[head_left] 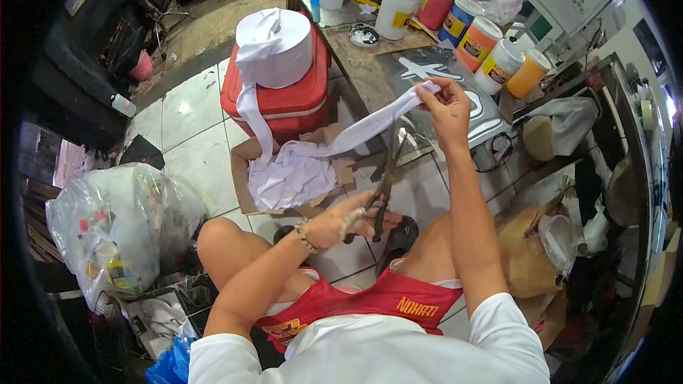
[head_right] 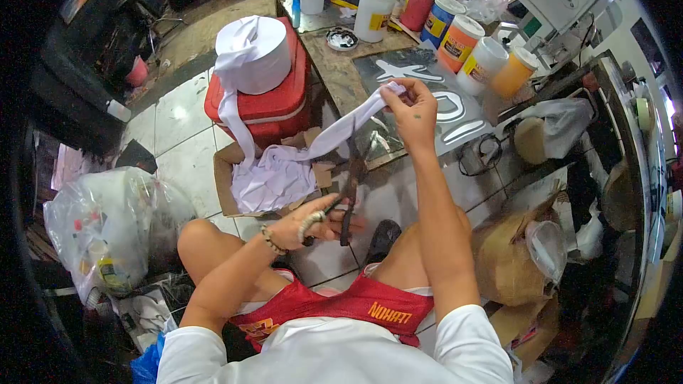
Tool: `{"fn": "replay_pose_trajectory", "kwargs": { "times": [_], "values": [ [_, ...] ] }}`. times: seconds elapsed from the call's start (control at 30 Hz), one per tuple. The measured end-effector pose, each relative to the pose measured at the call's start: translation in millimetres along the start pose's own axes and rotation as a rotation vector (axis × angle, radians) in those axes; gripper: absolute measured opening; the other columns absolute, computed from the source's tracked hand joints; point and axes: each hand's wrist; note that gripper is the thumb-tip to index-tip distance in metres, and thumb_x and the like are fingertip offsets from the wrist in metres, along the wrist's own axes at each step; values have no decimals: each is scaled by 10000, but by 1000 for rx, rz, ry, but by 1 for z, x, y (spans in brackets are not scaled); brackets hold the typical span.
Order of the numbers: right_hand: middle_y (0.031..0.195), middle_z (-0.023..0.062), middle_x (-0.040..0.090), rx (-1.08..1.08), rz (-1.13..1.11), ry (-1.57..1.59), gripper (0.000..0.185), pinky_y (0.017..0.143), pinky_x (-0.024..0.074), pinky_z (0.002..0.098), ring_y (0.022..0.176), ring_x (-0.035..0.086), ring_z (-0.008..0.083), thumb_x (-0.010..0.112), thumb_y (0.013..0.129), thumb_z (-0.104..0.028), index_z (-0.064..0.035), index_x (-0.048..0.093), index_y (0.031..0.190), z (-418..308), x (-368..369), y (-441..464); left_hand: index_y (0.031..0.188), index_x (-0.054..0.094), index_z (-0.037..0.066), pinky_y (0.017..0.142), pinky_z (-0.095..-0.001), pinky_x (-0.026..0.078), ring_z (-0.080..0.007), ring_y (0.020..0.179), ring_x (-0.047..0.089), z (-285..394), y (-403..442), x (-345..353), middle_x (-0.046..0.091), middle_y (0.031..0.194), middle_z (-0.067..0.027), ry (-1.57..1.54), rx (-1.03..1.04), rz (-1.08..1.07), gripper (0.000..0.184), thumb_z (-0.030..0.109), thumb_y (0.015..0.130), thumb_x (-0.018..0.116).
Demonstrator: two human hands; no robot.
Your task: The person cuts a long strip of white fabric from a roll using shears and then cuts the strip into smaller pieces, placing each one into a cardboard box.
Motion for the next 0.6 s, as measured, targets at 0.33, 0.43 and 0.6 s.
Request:
{"fn": "replay_pose_trajectory", "kwargs": {
  "times": [0.33, 0.43, 0.6],
  "values": [
    [968, 67, 638, 80, -284, 130, 288, 714, 586, 272, 872, 659, 131, 687, 845, 6, 0, 598, 1119, -30, 4, -16, 1421, 339, 99, 1001, -353, 446, -279, 1279, 518, 6, 14, -16, 528, 1373, -199, -48, 155, 128, 843, 173, 744, 836],
    [938, 42, 605, 109, -354, 136, 303, 722, 557, 257, 844, 630, 110, 639, 831, 37, -14, 600, 1127, -37, -1, -16, 1456, 315, 97, 972, -334, 469, -282, 1270, 535, 13, 11, -20, 518, 1385, -214, -4, 219, 152, 895, 137, 732, 839],
    [908, 7, 561, 230, -492, 70, 358, 763, 481, 250, 831, 548, 97, 549, 807, -15, -13, 598, 1162, -29, -9, -13, 1447, 312, 64, 1002, -362, 470, -283, 1257, 549, 30, 0, -10, 538, 1363, -220, 215, 206, 208, 828, 81, 781, 803]
  ]
}}
Point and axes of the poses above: each hand's wrist, its own y-axis towards the middle knuckle, its own x-axis out of the palm, z = x × y
